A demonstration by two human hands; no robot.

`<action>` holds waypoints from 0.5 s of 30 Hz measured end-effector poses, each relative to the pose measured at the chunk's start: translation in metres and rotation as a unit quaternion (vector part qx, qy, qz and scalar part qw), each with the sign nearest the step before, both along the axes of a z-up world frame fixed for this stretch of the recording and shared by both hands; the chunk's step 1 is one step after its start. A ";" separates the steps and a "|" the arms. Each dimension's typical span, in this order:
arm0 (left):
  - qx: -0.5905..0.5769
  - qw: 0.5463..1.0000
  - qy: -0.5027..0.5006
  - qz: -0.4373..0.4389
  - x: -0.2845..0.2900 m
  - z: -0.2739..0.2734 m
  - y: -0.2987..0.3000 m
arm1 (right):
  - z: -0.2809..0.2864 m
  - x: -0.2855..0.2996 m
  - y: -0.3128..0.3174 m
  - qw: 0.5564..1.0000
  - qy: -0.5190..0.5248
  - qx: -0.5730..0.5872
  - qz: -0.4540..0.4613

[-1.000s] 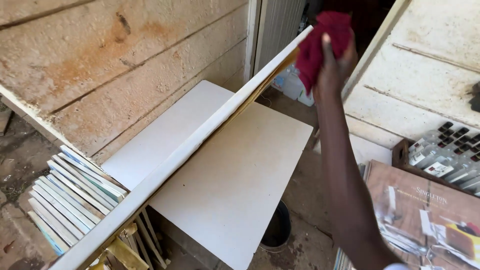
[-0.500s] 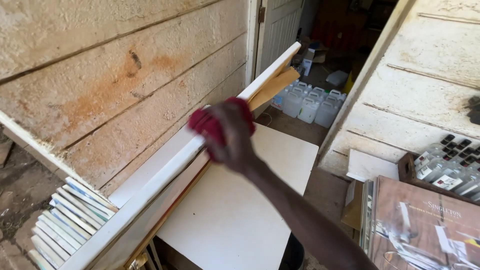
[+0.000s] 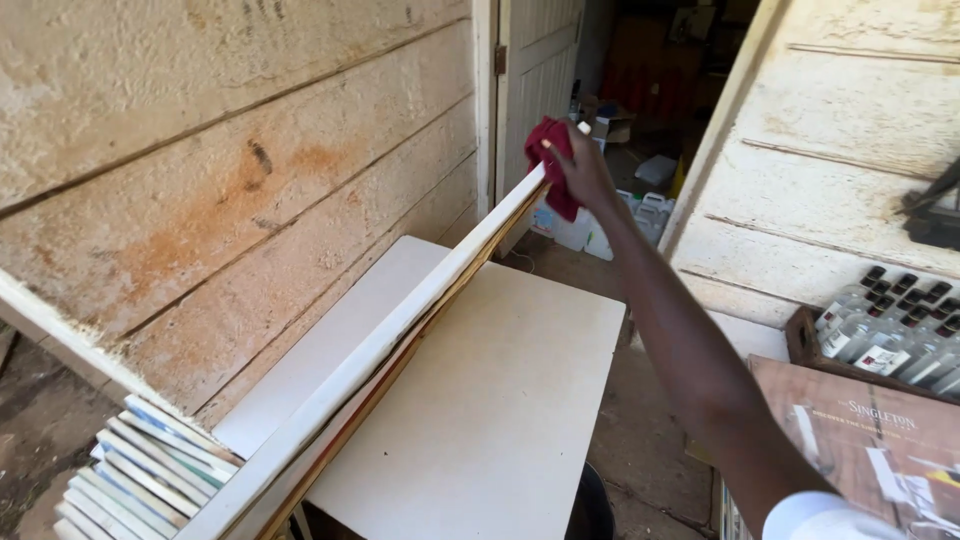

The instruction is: The person is cleaning wooden screen-printing frames and large printed posters using a cloth.

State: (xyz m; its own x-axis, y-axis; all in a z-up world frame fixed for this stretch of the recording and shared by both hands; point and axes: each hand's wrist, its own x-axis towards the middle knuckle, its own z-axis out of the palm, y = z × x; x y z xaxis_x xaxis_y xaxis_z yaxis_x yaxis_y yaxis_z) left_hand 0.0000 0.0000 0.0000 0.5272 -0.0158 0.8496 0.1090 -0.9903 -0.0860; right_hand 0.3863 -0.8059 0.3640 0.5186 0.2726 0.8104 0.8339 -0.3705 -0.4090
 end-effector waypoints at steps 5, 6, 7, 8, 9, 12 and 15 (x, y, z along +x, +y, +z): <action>0.030 0.999 -0.021 0.033 0.052 -0.015 0.035 | -0.032 0.094 -0.060 0.989 0.088 0.067 -0.101; 0.033 0.998 -0.024 0.042 0.061 -0.021 0.035 | -0.033 0.098 -0.068 0.989 0.087 0.067 -0.103; 0.037 0.997 -0.026 0.059 0.056 -0.027 0.038 | -0.035 0.105 -0.065 0.962 0.130 0.208 -0.120; 0.041 0.996 -0.028 0.076 0.052 -0.033 0.042 | -0.037 0.112 -0.061 0.913 0.170 0.344 -0.135; 0.045 0.994 -0.029 0.094 0.045 -0.038 0.044 | -0.024 0.105 -0.059 0.914 0.174 0.342 -0.129; 0.054 0.989 -0.036 0.136 0.053 -0.054 0.034 | 0.027 0.060 -0.059 0.727 0.176 0.657 0.094; 0.058 0.981 -0.038 0.178 0.043 -0.060 -0.009 | 0.068 -0.022 -0.035 0.671 0.199 0.657 0.281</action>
